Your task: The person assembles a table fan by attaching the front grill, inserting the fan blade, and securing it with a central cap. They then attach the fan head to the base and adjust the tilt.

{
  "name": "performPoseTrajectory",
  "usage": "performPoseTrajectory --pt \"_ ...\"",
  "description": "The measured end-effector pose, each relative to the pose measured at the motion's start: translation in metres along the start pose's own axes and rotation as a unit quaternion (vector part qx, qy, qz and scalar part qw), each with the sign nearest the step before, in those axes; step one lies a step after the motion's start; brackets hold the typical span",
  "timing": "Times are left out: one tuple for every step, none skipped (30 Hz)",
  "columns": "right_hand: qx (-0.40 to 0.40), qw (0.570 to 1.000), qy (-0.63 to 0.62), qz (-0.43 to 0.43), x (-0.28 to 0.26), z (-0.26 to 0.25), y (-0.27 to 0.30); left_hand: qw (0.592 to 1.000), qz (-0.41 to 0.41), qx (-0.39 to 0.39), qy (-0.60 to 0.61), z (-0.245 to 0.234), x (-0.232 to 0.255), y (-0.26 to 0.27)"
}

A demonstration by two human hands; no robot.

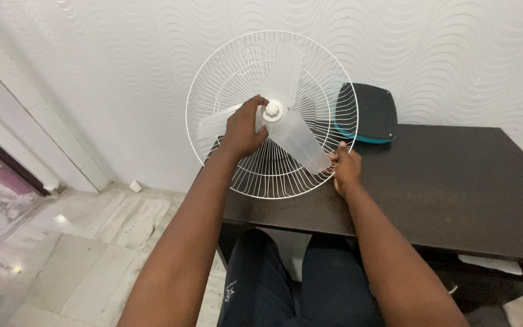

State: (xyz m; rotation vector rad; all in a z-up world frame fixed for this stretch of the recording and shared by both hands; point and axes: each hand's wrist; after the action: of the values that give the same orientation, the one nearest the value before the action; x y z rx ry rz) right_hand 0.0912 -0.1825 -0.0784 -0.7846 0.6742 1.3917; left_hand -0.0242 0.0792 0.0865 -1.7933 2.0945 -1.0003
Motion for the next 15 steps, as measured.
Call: performPoseTrajectory --pt "0.004 1.0 0.004 -0.001 -0.0004 0.0009 -0.0029 1.0 0.004 0.002 -0.003 0.0001 -0.0011 -0.0005" --pt "0.001 1.0 0.001 0.0 0.0013 0.0006 -0.0021 1.0 0.009 0.005 -0.005 0.0003 -0.0021 -0.0006" --pt "-0.001 1.0 -0.003 -0.001 0.0003 0.0008 -0.0032 1.0 0.015 0.008 -0.008 0.0004 -0.0023 -0.0028" --pt "-0.003 1.0 -0.007 -0.003 -0.001 0.0012 -0.0047 1.0 0.018 0.012 -0.008 0.0001 -0.0027 -0.0055" --pt "-0.003 1.0 -0.006 -0.004 -0.0002 -0.0001 -0.004 1.0 0.02 0.016 -0.008 0.0007 -0.0034 -0.0056" --pt "-0.002 1.0 -0.005 -0.006 0.0003 -0.0009 -0.0036 1.0 0.022 0.019 -0.009 0.0016 -0.0038 -0.0046" --pt "-0.003 1.0 -0.004 -0.009 0.0 -0.0005 -0.0037 1.0 0.02 0.02 0.001 0.0018 -0.004 -0.0041" --pt "-0.008 1.0 -0.007 -0.006 -0.0009 -0.0004 -0.0034 1.0 0.019 0.022 0.012 0.0017 -0.004 -0.0036" --pt "-0.012 1.0 -0.01 -0.002 -0.0013 -0.0005 -0.0021 0.999 0.017 0.021 0.022 0.0015 -0.0039 -0.0021" --pt "-0.016 1.0 -0.014 0.001 -0.0013 0.0 -0.0004 0.999 0.01 0.02 0.024 0.0011 -0.0037 -0.0009" --pt "-0.019 1.0 -0.014 -0.002 -0.0024 0.0006 0.0002 0.999 0.005 0.02 0.028 0.0013 -0.0026 -0.0013" --pt "-0.021 1.0 -0.014 -0.006 -0.0033 0.0012 0.0012 0.999 -0.001 0.02 0.031 0.0014 -0.0016 -0.0017" --pt "-0.023 1.0 -0.013 -0.01 -0.0047 0.0018 0.0021 0.999 -0.012 0.01 0.029 0.0013 -0.0006 -0.0024" --pt "-0.014 1.0 -0.004 -0.009 -0.0062 0.0017 0.0031 0.999 -0.023 -0.001 0.027 0.0013 0.0002 -0.0027" --pt "-0.007 1.0 0.004 -0.008 -0.0064 0.0029 0.0031 0.999 -0.034 -0.011 0.023 0.0005 -0.0003 -0.0033"
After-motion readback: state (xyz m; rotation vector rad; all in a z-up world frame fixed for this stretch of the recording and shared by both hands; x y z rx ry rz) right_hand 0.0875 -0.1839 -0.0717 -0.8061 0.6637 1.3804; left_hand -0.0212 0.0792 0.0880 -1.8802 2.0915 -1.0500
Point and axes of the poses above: each hand's wrist, its own y-axis away from the middle knuckle, its own z-axis out of the palm, x = y × z, and after that the axes turned 13 degrees about -y, right-handed
